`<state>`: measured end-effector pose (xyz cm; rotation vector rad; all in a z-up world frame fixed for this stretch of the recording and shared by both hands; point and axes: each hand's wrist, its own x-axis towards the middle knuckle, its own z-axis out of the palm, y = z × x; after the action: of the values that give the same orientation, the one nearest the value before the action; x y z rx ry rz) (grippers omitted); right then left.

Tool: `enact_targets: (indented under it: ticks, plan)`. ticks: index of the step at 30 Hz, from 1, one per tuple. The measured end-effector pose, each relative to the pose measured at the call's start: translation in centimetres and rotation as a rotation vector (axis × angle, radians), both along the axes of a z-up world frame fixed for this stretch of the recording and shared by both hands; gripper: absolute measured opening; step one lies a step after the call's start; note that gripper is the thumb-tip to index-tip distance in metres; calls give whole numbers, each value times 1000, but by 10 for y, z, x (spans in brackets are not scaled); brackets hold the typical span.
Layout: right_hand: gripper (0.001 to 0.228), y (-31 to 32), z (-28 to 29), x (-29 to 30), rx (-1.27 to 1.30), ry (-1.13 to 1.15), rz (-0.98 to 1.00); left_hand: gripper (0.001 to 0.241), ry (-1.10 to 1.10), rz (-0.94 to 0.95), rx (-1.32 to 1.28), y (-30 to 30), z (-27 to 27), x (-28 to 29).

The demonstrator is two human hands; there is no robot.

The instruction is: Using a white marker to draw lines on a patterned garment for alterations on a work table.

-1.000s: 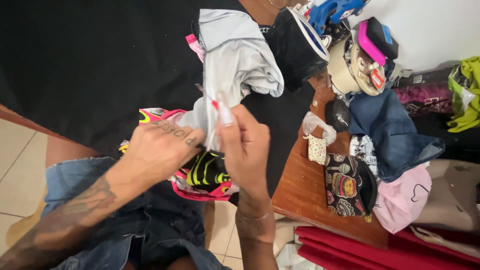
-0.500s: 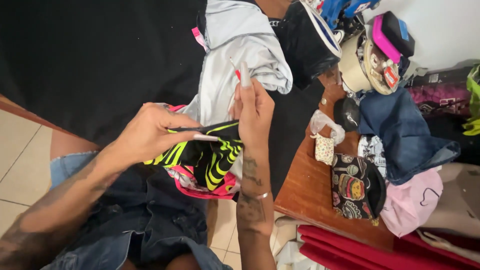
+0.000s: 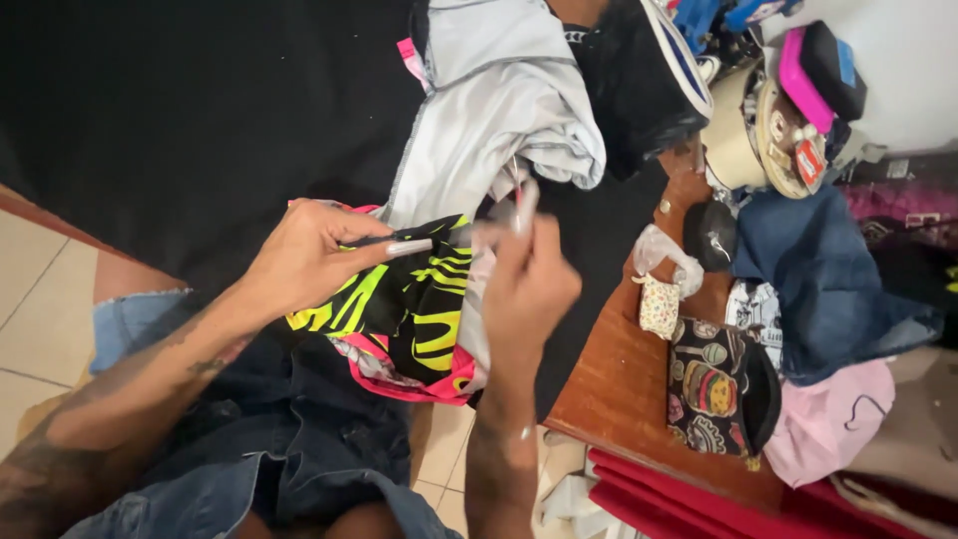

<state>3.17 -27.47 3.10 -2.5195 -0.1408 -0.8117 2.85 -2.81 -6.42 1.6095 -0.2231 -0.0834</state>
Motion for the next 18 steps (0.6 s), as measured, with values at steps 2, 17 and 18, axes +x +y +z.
enact_targets:
  ticks: [2, 17, 18]
  plan:
    - [32, -5, -40, -33, -5, -29, 28, 13, 32, 2, -10, -1, 2, -1]
    - [46, 28, -99, -66, 599, 258, 286, 12, 25, -6, 62, -1, -3, 0]
    - [46, 26, -105, -68, 586, 253, 285, 13, 34, -11, 52, 0, -4, 0]
